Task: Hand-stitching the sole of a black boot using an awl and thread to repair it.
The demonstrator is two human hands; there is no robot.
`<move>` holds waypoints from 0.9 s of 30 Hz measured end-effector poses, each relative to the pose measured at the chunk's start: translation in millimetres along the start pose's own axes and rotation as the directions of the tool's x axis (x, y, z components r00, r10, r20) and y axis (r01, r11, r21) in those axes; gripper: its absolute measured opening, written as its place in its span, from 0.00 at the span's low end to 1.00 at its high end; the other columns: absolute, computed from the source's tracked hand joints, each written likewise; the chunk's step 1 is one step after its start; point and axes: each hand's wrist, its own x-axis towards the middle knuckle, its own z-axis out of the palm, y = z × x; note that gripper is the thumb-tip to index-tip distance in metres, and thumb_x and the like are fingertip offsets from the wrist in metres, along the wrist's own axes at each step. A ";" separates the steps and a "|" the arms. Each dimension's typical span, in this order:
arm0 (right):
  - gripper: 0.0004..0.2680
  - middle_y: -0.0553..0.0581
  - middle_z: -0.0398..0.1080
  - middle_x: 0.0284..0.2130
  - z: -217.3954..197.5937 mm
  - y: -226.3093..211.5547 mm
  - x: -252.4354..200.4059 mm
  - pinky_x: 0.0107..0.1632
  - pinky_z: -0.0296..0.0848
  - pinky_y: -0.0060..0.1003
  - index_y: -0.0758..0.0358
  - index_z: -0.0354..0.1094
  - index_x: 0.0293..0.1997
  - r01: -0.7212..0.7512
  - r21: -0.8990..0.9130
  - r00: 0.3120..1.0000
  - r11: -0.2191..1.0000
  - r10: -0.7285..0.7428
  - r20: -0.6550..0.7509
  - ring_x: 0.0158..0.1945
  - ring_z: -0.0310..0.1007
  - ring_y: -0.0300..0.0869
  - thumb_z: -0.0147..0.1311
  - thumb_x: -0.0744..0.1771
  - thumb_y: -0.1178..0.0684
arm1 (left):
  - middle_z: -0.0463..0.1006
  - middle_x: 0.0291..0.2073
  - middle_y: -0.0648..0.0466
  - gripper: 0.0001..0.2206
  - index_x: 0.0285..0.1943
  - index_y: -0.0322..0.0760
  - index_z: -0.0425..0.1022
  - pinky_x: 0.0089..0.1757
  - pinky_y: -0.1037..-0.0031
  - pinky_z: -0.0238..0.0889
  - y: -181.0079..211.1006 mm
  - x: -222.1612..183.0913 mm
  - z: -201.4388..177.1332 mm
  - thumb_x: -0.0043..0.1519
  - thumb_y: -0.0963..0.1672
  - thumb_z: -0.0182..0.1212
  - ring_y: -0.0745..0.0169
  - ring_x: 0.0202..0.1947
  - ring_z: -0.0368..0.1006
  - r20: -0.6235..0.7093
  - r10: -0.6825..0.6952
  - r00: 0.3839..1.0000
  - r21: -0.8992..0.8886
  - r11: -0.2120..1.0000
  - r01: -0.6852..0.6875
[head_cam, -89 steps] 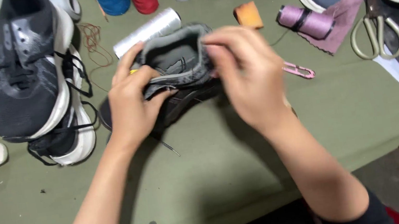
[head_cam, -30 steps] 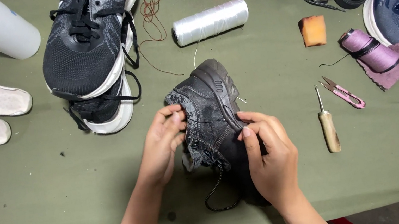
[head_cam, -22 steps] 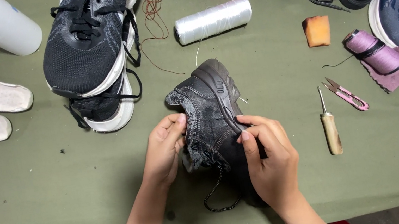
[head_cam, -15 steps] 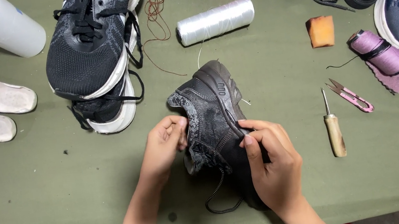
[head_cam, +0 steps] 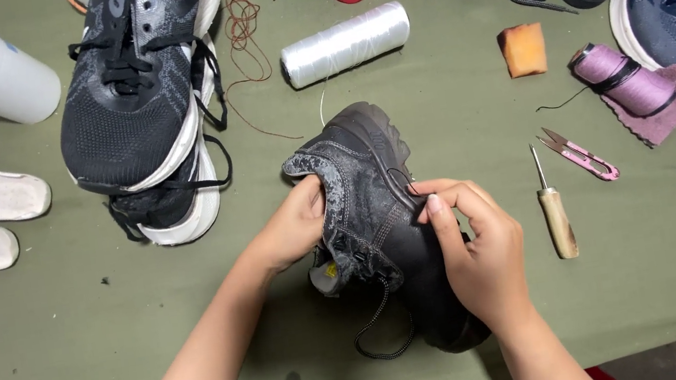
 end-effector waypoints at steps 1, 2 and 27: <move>0.10 0.50 0.80 0.44 0.0 1.2 0.5 0.50 0.70 0.32 0.57 0.68 0.29 0.000 -0.002 1.000 1.000 0.000 -0.002 0.49 0.78 0.38 0.46 0.71 0.54 | 0.71 0.63 0.45 0.23 0.64 0.28 0.65 0.64 0.69 0.62 -2.3 -3.0 -2.5 0.59 0.37 0.64 0.61 0.65 0.66 0.003 0.001 1.000 -0.001 1.000 -0.001; 0.10 0.49 0.80 0.44 0.0 2.2 1.1 0.50 0.69 0.33 0.57 0.68 0.29 0.006 -0.007 1.000 1.000 -0.006 0.010 0.48 0.77 0.39 0.46 0.71 0.54 | 0.72 0.62 0.45 0.23 0.64 0.28 0.65 0.63 0.69 0.62 -2.6 -1.4 -3.0 0.59 0.37 0.64 0.61 0.65 0.67 0.004 -0.001 1.000 0.005 1.000 0.001; 0.12 0.57 0.77 0.48 -4.8 -10.6 5.9 0.57 0.66 0.33 0.57 0.66 0.29 -0.169 0.340 0.984 0.925 0.175 0.013 0.54 0.72 0.39 0.45 0.72 0.50 | 0.75 0.58 0.43 0.18 0.60 0.29 0.68 0.61 0.65 0.64 -149.8 14.7 -143.8 0.61 0.38 0.61 0.55 0.61 0.70 0.001 -0.075 0.997 0.191 0.979 0.074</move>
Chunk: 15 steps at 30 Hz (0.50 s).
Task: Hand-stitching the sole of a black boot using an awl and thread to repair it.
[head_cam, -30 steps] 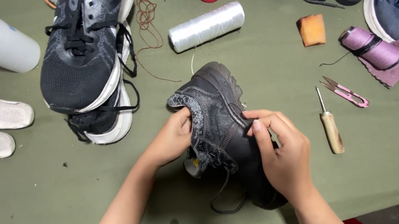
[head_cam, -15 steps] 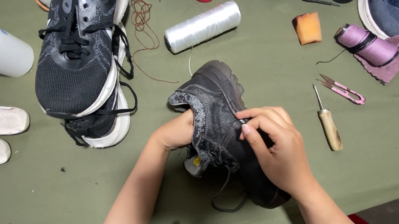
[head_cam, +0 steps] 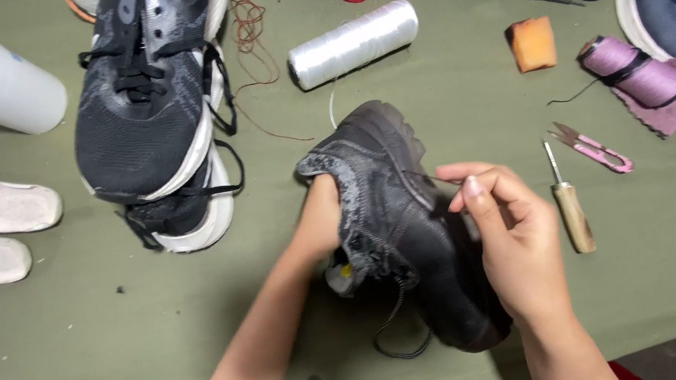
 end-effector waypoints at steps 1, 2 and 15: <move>0.12 0.57 0.77 0.48 4.6 -3.7 3.2 0.57 0.66 0.33 0.57 0.66 0.29 -0.001 0.007 1.000 1.000 0.001 0.004 0.54 0.72 0.39 0.45 0.72 0.50 | 0.75 0.58 0.43 0.18 0.60 0.29 0.68 0.61 0.64 0.64 0.1 -2.5 -4.1 0.61 0.38 0.61 0.54 0.61 0.70 -0.006 -0.005 1.000 0.012 1.000 0.006; 0.12 0.58 0.76 0.49 8.0 -7.3 4.7 0.58 0.66 0.34 0.58 0.66 0.30 0.060 -0.049 0.998 0.997 -0.060 -0.009 0.55 0.72 0.40 0.44 0.72 0.51 | 0.75 0.58 0.43 0.18 0.60 0.29 0.68 0.61 0.64 0.64 -2.4 -6.1 -4.7 0.61 0.38 0.61 0.54 0.61 0.70 -0.010 -0.013 1.000 0.018 1.000 0.013; 0.11 0.60 0.77 0.34 21.3 12.3 23.3 0.51 0.72 0.34 0.59 0.63 0.33 -0.047 0.230 0.997 0.972 0.060 -0.051 0.41 0.76 0.41 0.45 0.73 0.49 | 0.77 0.55 0.43 0.16 0.58 0.30 0.70 0.59 0.62 0.65 8.8 -7.9 -16.1 0.61 0.39 0.60 0.51 0.59 0.71 -0.017 -0.041 0.999 0.113 0.993 0.043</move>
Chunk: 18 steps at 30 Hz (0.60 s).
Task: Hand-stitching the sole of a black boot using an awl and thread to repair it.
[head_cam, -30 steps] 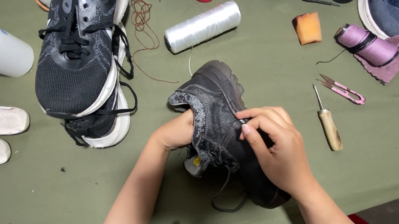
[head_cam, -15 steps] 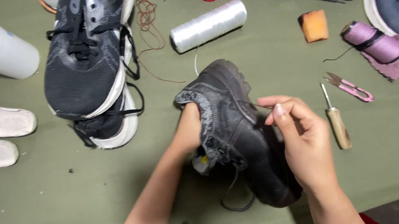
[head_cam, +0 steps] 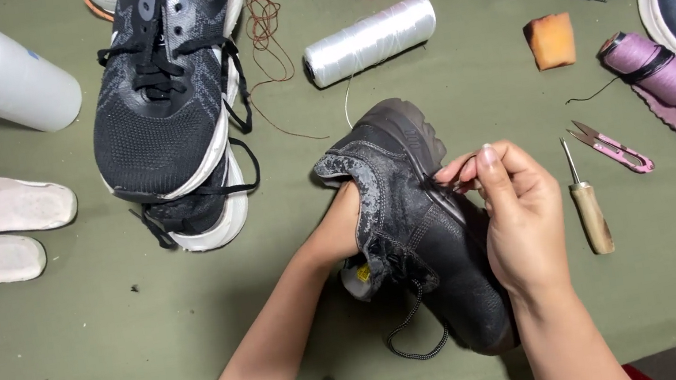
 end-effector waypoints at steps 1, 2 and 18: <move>0.11 0.60 0.77 0.34 -0.2 3.9 0.5 0.51 0.72 0.34 0.59 0.63 0.33 -0.002 -0.002 1.000 1.000 0.002 -0.002 0.41 0.76 0.41 0.45 0.73 0.49 | 0.77 0.55 0.43 0.16 0.58 0.30 0.70 0.59 0.62 0.65 -3.8 0.7 1.9 0.61 0.39 0.60 0.51 0.59 0.72 0.001 -0.003 1.000 0.005 1.000 0.003; 0.11 0.62 0.76 0.33 -0.7 7.9 0.9 0.48 0.70 0.31 0.63 0.64 0.33 0.044 0.056 0.999 0.997 -0.044 -0.015 0.39 0.74 0.40 0.45 0.73 0.51 | 0.77 0.55 0.43 0.15 0.58 0.30 0.70 0.59 0.61 0.65 -7.7 1.5 4.2 0.61 0.39 0.59 0.50 0.59 0.72 0.003 -0.007 1.000 0.010 1.000 0.007; 0.11 0.72 0.77 0.43 6.2 6.9 -4.3 0.49 0.78 0.35 0.73 0.68 0.37 0.122 0.175 0.992 0.977 -0.117 -0.042 0.47 0.81 0.50 0.47 0.72 0.55 | 0.79 0.52 0.42 0.13 0.55 0.31 0.72 0.57 0.59 0.66 -8.9 9.5 23.4 0.62 0.39 0.58 0.47 0.57 0.74 0.024 -0.046 0.999 0.127 0.991 0.042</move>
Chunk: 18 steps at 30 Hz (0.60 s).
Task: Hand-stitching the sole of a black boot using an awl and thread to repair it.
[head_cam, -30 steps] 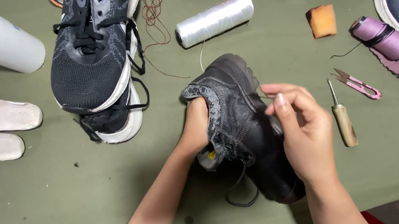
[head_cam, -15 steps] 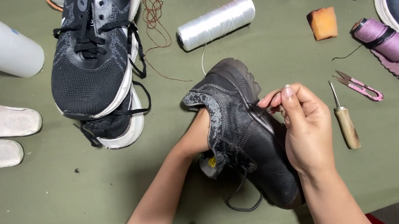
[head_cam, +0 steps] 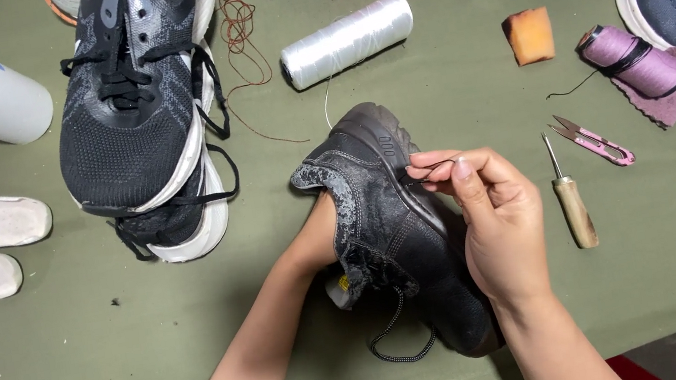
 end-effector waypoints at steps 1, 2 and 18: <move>0.11 0.72 0.77 0.43 0.7 -0.7 0.0 0.49 0.78 0.35 0.73 0.68 0.37 0.000 0.000 1.000 1.000 0.000 -0.001 0.47 0.81 0.50 0.47 0.72 0.55 | 0.79 0.52 0.42 0.13 0.55 0.31 0.72 0.57 0.58 0.66 -1.1 0.6 0.2 0.62 0.39 0.58 0.46 0.56 0.74 0.000 -0.002 1.000 0.008 1.000 0.002; 0.11 0.72 0.77 0.43 1.5 -1.4 -0.1 0.49 0.78 0.35 0.73 0.68 0.36 0.003 -0.006 1.000 1.000 -0.003 0.006 0.48 0.81 0.50 0.47 0.72 0.55 | 0.79 0.51 0.42 0.13 0.55 0.31 0.72 0.57 0.58 0.66 -2.2 1.2 0.3 0.62 0.39 0.58 0.46 0.56 0.74 0.000 -0.005 1.000 0.016 1.000 0.005; 0.11 0.72 0.77 0.46 -0.2 -3.1 3.7 0.54 0.77 0.42 0.71 0.68 0.33 0.043 -0.078 0.993 0.996 -0.033 0.117 0.52 0.80 0.53 0.47 0.72 0.55 | 0.81 0.49 0.41 0.11 0.53 0.31 0.74 0.55 0.55 0.68 7.0 -3.8 -1.5 0.63 0.39 0.56 0.42 0.54 0.76 0.001 -0.047 0.999 0.141 0.989 0.047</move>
